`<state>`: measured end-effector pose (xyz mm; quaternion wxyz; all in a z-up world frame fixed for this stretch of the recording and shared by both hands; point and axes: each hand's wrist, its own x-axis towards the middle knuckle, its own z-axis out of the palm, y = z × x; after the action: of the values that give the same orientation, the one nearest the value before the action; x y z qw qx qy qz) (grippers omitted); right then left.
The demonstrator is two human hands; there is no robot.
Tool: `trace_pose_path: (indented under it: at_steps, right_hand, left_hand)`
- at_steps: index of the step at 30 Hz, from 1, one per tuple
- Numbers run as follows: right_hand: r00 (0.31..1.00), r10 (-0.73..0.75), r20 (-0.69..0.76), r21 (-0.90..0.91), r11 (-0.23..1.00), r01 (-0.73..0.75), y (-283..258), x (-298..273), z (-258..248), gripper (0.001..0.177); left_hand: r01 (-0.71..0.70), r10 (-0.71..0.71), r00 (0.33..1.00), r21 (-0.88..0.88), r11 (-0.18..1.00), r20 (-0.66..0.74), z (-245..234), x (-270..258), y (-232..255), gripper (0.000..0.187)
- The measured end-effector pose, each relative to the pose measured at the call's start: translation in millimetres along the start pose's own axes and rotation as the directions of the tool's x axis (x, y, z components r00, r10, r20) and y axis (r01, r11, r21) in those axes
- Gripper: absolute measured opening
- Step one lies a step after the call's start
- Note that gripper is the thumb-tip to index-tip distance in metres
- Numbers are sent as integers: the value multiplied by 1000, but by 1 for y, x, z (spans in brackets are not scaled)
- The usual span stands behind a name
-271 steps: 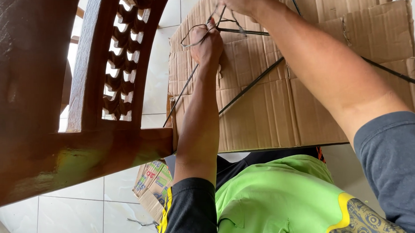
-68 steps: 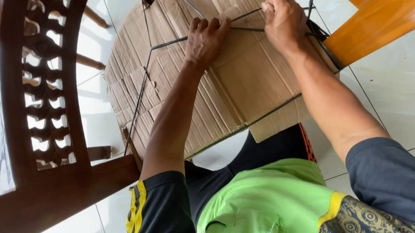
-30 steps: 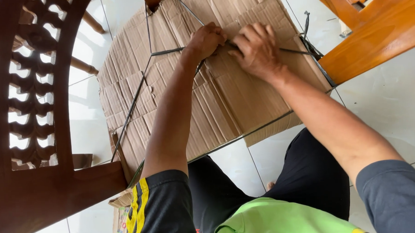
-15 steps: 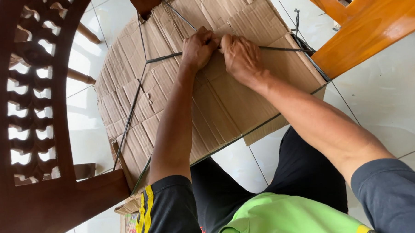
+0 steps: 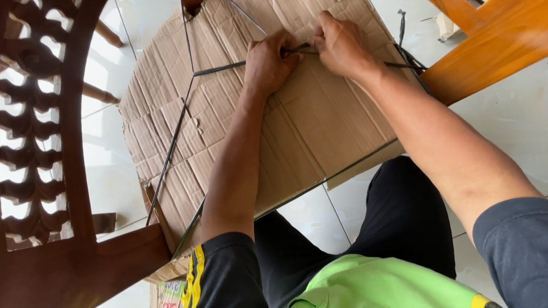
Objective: Wrapping a wooden chair with cardboard and securing it with plastic straps
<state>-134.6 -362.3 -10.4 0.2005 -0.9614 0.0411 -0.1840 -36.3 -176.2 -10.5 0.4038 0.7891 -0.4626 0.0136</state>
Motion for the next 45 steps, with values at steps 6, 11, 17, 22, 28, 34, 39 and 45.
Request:
trace_pose_path:
  at_steps: [6,11,17,22,28,34,39,45]
  right_hand:
    - [901,294,318,-61,955,-290,-32,5,-37,20]
    - [986,-165,-26,-256,954,153,-6,-35,-22,14]
    - [973,-198,-117,-257,953,163,-38,-73,-2,30]
    - [965,-137,-225,-250,965,78,-45,-63,11,33]
    - [967,-179,-183,-476,876,72,-49,-45,20,30]
    - [981,94,169,-160,985,-67,-69,-42,-19,43]
    - [966,230,118,-11,973,-231,-30,-26,-51,14]
    - [976,215,-33,-120,969,-217,19,-34,-24,6]
  left_hand:
    - [-89,89,996,50,995,6,0,-3,3,8]
    - [29,-29,998,-12,999,55,2,-1,0,11]
    - [357,-339,896,-10,934,289,-5,22,7,19]
    - [589,-526,712,11,808,465,-22,34,24,21]
    - [635,-549,685,-23,772,479,-19,36,21,26]
    - [623,-513,725,-121,772,459,-15,29,17,35]
    - [508,-461,838,-106,855,294,-20,12,26,24]
    - [173,-175,972,31,985,159,-6,3,21,35]
